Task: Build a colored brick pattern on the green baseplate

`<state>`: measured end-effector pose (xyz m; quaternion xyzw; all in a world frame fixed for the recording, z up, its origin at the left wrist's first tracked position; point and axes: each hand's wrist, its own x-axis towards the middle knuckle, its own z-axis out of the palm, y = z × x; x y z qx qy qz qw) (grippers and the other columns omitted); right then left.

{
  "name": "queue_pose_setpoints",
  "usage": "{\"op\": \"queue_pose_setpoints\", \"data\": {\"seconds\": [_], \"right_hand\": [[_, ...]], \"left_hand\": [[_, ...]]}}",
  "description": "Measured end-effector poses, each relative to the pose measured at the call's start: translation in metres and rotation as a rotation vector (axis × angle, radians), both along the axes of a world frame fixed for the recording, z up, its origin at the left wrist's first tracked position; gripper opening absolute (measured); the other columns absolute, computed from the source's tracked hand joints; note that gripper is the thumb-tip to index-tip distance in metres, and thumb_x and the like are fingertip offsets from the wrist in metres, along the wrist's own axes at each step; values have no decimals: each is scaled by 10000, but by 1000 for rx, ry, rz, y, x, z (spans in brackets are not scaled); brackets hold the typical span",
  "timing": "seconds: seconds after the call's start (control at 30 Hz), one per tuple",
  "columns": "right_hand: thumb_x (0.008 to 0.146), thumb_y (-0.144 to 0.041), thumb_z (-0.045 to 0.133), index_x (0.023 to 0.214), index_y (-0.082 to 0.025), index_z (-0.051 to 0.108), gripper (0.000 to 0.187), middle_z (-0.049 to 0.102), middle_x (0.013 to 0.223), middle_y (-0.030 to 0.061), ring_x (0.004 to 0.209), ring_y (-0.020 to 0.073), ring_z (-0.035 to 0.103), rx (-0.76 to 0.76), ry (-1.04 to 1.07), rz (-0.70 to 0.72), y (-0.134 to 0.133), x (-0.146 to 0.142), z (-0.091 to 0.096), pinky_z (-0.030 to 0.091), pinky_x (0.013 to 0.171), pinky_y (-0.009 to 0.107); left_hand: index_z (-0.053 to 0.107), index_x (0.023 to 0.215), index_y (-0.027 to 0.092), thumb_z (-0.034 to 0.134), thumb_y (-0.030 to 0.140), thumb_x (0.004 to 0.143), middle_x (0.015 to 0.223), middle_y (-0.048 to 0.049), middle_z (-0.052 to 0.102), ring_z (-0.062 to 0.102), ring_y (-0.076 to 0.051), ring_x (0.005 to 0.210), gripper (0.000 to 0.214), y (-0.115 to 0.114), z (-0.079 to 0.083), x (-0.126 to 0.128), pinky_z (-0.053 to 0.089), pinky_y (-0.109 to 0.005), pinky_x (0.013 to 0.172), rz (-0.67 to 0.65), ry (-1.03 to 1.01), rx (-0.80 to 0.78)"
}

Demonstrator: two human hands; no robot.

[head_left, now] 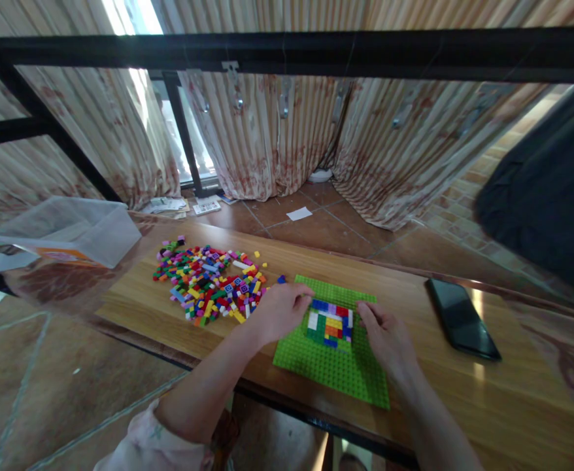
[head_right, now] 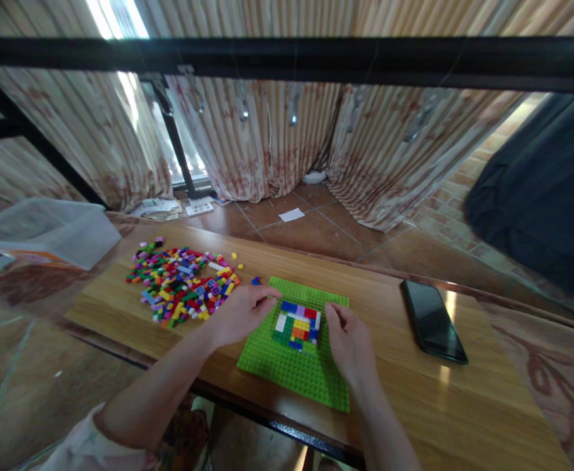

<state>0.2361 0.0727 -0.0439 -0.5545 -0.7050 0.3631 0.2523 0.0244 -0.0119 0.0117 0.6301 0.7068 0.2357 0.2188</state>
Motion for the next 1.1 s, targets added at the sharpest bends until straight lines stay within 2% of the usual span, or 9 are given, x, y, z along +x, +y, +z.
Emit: {"op": "queue_pose_setpoints", "data": {"seconds": [0.1, 0.23, 0.37, 0.67, 0.97, 1.1], "right_hand": [[853, -559, 429, 1038, -148, 712, 532, 744, 975, 119, 881, 275, 678, 32, -47, 8, -2, -2, 3, 475, 803, 383], [847, -547, 433, 981, -153, 729, 511, 752, 909, 120, 815, 278, 685, 95, -74, 22, -4, -3, 6, 485, 746, 379], [845, -532, 457, 945, -172, 742, 470, 752, 935, 119, 806, 274, 684, 135, -95, 30, -4, -3, 5, 492, 715, 370], [845, -545, 443, 997, -155, 722, 504, 735, 997, 130, 855, 278, 671, 102, -154, 42, -6, -2, 6, 488, 758, 388], [845, -538, 445, 992, -153, 726, 499, 740, 965, 128, 839, 271, 672, 99, -140, 40, -6, -4, 9, 489, 754, 376], [835, -545, 443, 990, -151, 729, 510, 741, 939, 124, 802, 265, 666, 84, -133, 28, -6, -5, 10, 483, 746, 376]], "left_hand": [[684, 1094, 196, 424, 240, 915, 922, -54, 733, 666, -186, 820, 319, 0, -2, -17, 498, -291, 784, 121, 133, 26], [652, 1115, 183, 455, 168, 885, 1007, -81, 708, 648, -213, 975, 303, -2, -8, -32, 488, -323, 889, 216, 312, 5], [633, 1135, 173, 458, 137, 870, 1074, -95, 677, 610, -217, 1079, 319, 0, -15, -36, 470, -326, 957, 207, 380, -6], [651, 1021, 168, 476, 164, 882, 1053, -80, 642, 624, -196, 974, 224, 10, -25, -25, 490, -294, 882, 152, 394, -37], [622, 964, 159, 447, 157, 891, 996, -95, 635, 637, -220, 903, 189, 10, -27, -21, 506, -325, 781, 192, 458, -64], [617, 992, 156, 455, 142, 872, 1004, -94, 633, 630, -221, 911, 203, 10, -27, -22, 505, -333, 795, 220, 445, 9]]}}
